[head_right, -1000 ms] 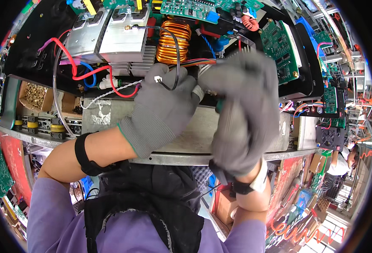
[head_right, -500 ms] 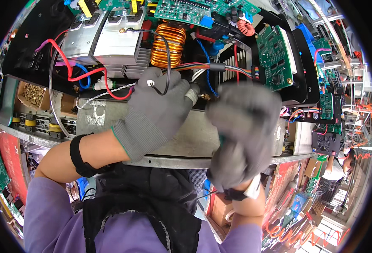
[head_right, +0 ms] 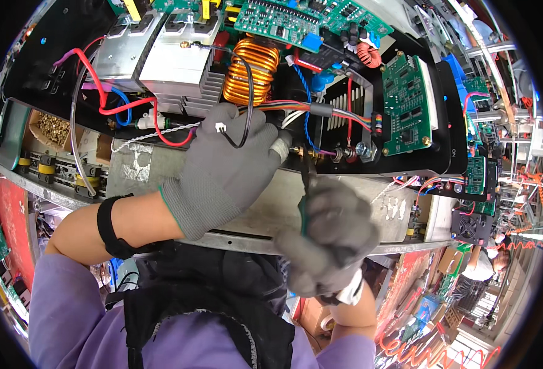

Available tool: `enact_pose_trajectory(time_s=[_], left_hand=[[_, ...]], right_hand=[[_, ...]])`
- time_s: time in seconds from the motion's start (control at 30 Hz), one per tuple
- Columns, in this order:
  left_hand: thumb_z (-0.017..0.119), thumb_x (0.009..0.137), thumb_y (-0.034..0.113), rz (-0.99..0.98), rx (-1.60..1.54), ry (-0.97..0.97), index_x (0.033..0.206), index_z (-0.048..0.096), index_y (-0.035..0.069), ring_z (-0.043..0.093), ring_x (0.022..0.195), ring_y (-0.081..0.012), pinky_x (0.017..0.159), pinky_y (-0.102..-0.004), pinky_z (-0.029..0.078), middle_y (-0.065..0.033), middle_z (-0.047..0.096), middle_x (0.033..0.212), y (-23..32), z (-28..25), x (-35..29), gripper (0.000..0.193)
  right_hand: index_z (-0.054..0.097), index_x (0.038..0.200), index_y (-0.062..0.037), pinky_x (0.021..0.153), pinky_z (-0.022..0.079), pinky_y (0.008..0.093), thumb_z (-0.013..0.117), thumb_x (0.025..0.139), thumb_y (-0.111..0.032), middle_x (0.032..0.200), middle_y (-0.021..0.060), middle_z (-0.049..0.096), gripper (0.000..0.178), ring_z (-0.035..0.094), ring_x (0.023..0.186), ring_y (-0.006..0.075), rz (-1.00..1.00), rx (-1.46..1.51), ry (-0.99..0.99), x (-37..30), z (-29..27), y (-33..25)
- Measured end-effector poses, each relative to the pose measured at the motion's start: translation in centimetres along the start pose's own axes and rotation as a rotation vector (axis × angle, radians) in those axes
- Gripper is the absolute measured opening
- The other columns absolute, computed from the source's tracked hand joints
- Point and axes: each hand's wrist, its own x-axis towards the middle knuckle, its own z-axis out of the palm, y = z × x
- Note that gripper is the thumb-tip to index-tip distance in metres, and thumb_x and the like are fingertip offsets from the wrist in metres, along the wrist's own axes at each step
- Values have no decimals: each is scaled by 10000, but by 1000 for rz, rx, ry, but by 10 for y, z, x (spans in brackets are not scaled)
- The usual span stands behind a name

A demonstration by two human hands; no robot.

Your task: Assembling and wiring solar power inverter components on a factory assembly line.

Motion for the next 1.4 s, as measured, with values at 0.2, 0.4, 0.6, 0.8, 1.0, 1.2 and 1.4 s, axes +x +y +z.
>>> enact_pose_trajectory(time_s=[0.2, 0.4, 0.6, 0.8, 1.0, 1.2, 1.4], left_hand=[[632, 854, 193, 59, 70, 54, 1039, 733, 129, 592, 947, -176, 855, -372, 431, 12, 645, 889, -7, -2, -2, 220], [640, 850, 180, 38, 23, 14, 1020, 728, 119, 580, 936, -206, 828, -373, 454, 7, 624, 879, -12, -9, -3, 201], [639, 857, 182, 11, 14, 30, 999, 720, 103, 577, 926, -223, 818, -365, 460, 3, 616, 867, -10, -10, -4, 182], [630, 849, 192, 0, 33, 60, 1029, 735, 122, 597, 942, -177, 856, -366, 436, 9, 638, 884, -11, -3, -3, 220], [626, 830, 178, 1, -21, 2, 1023, 727, 108, 605, 958, -186, 855, -374, 438, -7, 644, 894, -14, -1, -6, 229], [626, 834, 184, -45, -52, 56, 1001, 714, 116, 590, 965, -198, 822, -367, 453, -11, 630, 888, -14, -9, -7, 200], [630, 824, 186, 101, 86, -14, 1034, 735, 133, 588, 990, -189, 838, -354, 443, -4, 648, 914, -21, -8, -4, 241]], right_hand=[[683, 970, -11, 804, 514, 356, 517, 959, -99, 1033, 93, 632, 189, 585, 896, 253, 186, -132, 0, 64, -3, 20], [745, 979, -114, 944, 522, 493, 630, 929, -206, 1082, 79, 519, 155, 574, 987, 279, 70, -95, 142, 21, 14, 4], [745, 927, -138, 882, 547, 472, 655, 910, -230, 1032, 62, 487, 130, 571, 950, 252, 93, 16, -68, 13, 17, -7], [662, 1030, 32, 779, 511, 323, 596, 864, -26, 993, 112, 680, 188, 605, 946, 228, 312, -110, 1, 75, 6, 14], [688, 965, -89, 839, 554, 409, 605, 821, -16, 1028, 63, 555, 182, 582, 909, 236, 8, -165, -22, 25, 17, -6], [759, 916, -170, 881, 538, 441, 671, 795, -131, 1002, 43, 465, 154, 558, 910, 258, -12, -14, -186, 25, 9, -1], [645, 908, 63, 862, 503, 404, 567, 897, -94, 1004, 139, 645, 175, 605, 932, 321, 83, -77, -86, 86, 16, 31]])
